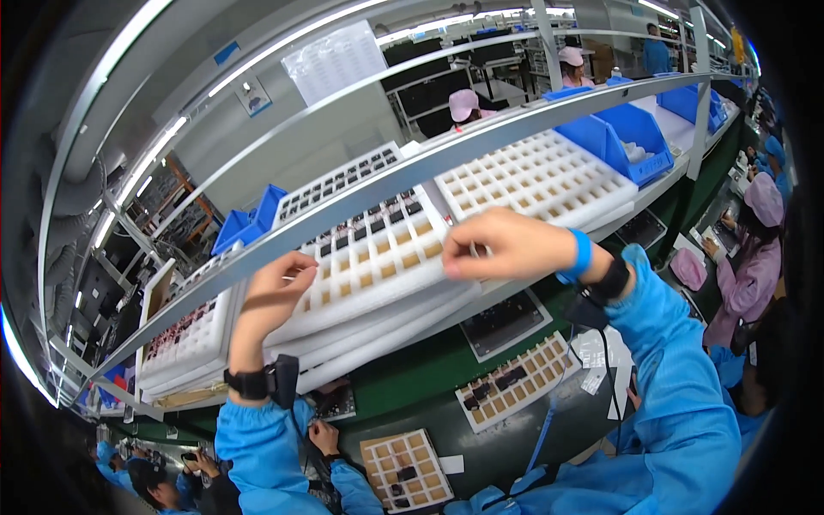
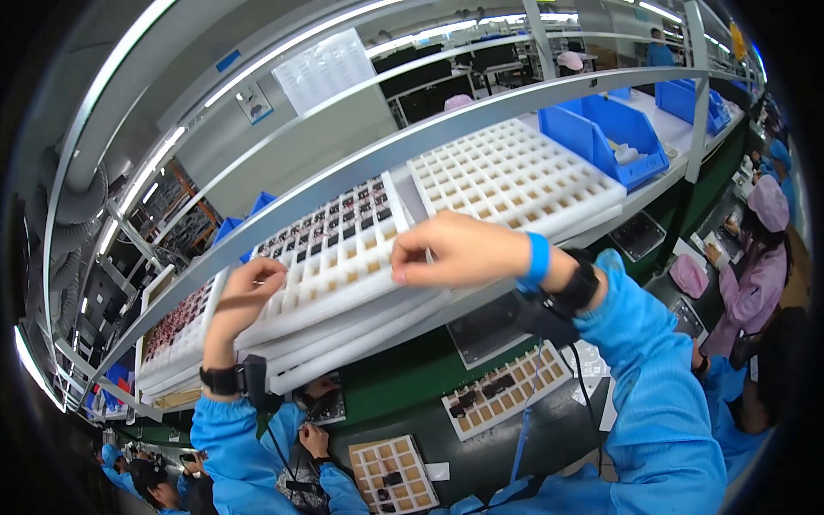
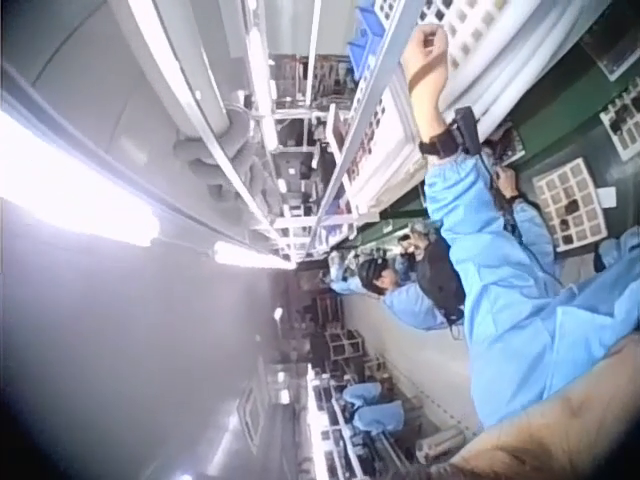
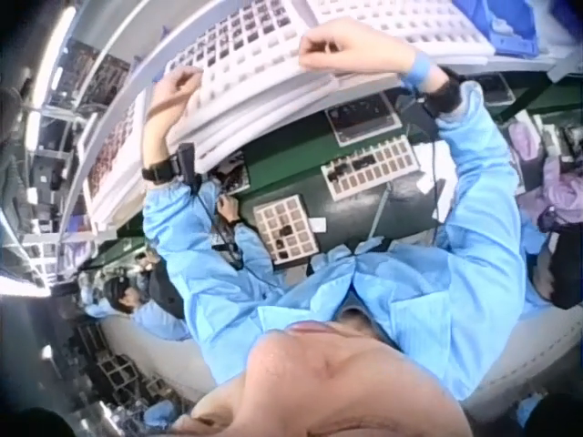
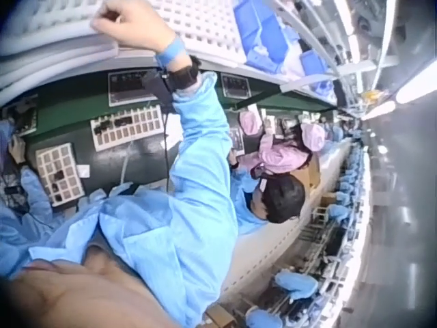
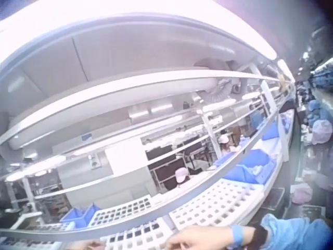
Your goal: Assembling electronic screens and components on a factory assembly line.
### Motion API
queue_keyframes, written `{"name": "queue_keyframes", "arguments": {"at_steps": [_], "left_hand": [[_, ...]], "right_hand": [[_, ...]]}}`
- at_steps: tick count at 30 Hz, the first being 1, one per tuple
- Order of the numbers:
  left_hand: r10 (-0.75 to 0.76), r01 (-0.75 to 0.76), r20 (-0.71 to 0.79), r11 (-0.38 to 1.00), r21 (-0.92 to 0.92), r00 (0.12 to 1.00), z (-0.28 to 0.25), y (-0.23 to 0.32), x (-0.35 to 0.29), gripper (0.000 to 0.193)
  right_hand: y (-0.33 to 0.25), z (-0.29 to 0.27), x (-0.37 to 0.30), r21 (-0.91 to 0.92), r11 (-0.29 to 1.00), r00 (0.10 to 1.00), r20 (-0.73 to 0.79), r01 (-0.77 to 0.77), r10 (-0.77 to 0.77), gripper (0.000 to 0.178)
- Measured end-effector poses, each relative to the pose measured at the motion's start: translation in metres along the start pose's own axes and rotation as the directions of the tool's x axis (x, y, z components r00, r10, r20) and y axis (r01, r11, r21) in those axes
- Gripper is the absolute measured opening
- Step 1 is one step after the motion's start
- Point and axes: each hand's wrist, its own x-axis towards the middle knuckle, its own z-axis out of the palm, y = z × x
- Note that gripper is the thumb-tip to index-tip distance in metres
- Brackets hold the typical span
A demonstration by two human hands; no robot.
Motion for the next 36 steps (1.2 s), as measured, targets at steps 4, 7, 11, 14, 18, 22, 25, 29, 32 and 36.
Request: {"name": "queue_keyframes", "arguments": {"at_steps": [4, 7, 11, 14, 18, 22, 25, 29, 32, 36], "left_hand": [[0.072, -0.072, 0.007, 0.977, 0.199, 0.997, 0.017, -0.031, 0.045, 0.026], [0.010, -0.009, -0.002, 0.945, 0.328, 1.000, 0.033, -0.039, 0.085, 0.034], [0.365, -0.270, -0.078, 0.799, 0.537, 0.928, 0.042, -0.114, 0.123, 0.036], [0.226, -0.202, -0.009, 0.887, 0.416, 0.974, 0.040, -0.121, 0.121, 0.031], [0.064, -0.099, 0.156, 0.968, 0.231, 0.986, 0.043, -0.109, 0.134, 0.026], [0.170, -0.164, -0.020, 0.973, 0.165, 0.985, 0.029, -0.063, 0.106, 0.016], [0.143, -0.123, -0.104, 0.977, 0.172, 0.984, 0.033, -0.054, 0.110, 0.013], [0.072, -0.071, -0.143, 0.997, 0.011, 0.987, 0.025, -0.024, 0.111, 0.012], [0.054, -0.076, -0.140, 0.984, -0.159, 0.989, 0.026, -0.042, 0.114, 0.013], [0.129, -0.124, -0.138, 0.991, 0.041, 0.982, 0.030, -0.053, 0.111, 0.017]], "right_hand": [[0.047, -0.008, 0.065, -0.270, 0.955, 0.989, -0.112, -0.119, 0.092, 0.022], [0.085, 0.003, 0.093, -0.384, 0.920, 0.989, -0.149, -0.076, 0.019, 0.022], [0.133, 0.028, 0.143, -0.541, 0.836, 0.987, -0.057, 0.095, -0.150, 0.026], [0.100, 0.028, 0.169, -0.544, 0.834, 0.995, 0.083, 0.098, -0.062, 0.028], [0.145, 0.046, 0.194, -0.524, 0.836, 0.982, 0.168, 0.161, -0.084, 0.042], [0.147, 0.059, 0.197, -0.469, 0.862, 0.967, 0.238, 0.193, -0.087, 0.043], [0.145, 0.060, 0.193, -0.425, 0.859, 0.943, 0.283, 0.284, -0.172, 0.040], [0.134, 0.041, 0.195, -0.359, 0.884, 0.927, 0.329, 0.299, -0.180, 0.033], [0.111, 0.031, 0.199, -0.221, 0.962, 0.942, 0.327, 0.160, -0.082, 0.031], [0.127, 0.053, 0.202, -0.472, 0.830, 0.954, 0.121, 0.298, -0.274, 0.034]]}}
